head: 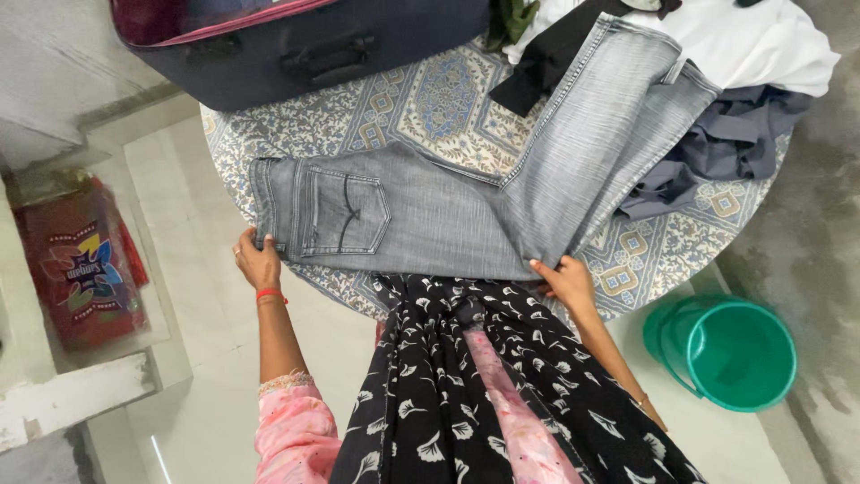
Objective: The person folds a pair of black trousers, a pair of grey jeans, and a white long-sleeved shirt on a patterned table. After folding each item, the person places it into an open suitcase. The task is performed by hand without tools.
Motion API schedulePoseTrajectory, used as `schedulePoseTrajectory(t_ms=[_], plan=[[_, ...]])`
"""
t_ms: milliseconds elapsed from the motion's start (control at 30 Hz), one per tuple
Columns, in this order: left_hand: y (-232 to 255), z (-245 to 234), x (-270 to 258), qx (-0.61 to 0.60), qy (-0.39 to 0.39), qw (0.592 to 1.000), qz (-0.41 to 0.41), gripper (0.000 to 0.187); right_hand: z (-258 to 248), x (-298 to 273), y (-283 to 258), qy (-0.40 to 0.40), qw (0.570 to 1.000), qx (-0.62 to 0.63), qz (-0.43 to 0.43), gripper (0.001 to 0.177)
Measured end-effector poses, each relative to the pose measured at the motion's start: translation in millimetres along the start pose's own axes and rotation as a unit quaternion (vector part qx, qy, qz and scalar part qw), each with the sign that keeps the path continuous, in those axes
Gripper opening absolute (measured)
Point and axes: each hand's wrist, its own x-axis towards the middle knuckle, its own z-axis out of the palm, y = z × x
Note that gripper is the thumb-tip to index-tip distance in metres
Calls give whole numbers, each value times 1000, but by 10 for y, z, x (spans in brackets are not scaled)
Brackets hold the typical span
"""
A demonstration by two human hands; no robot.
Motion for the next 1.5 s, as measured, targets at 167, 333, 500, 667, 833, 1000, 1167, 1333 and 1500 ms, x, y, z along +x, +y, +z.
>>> schedulePoseTrajectory(t_ms=[167,333,500,667,833,1000,1167,1333,1500], plan=[[163,-6,-121,105,23,994,15,52,-153,-483,-716,262,911,-94,-305,27],[681,304,-133,134,22,970,203,54,385,50,-1226,27,921,41,-386,14],[1464,870,-211,86,-20,947,309,53,1164,925,-1293,120,866,-107,-473,20],[2137,1186,-451,59,-133,934,325,58,1364,1212,-1175,161,843,-207,-470,26],[2377,1261,-745,118,-179,928,303,70,1235,1439,-1204,160,845,-151,-488,15],[2378,1285,-716,132,-177,928,299,78,1268,1491,-1205,195,835,-172,-484,12],[2394,1304,-694,160,-226,922,271,79,1311,1626,-1045,204,818,-172,-509,26],[1951,1365,-226,154,-225,924,267,69,1023,1758,-948,144,850,-209,-462,43],[1293,1013,550,223,-181,925,249,73,765,1720,-1071,120,837,-307,-437,56]])
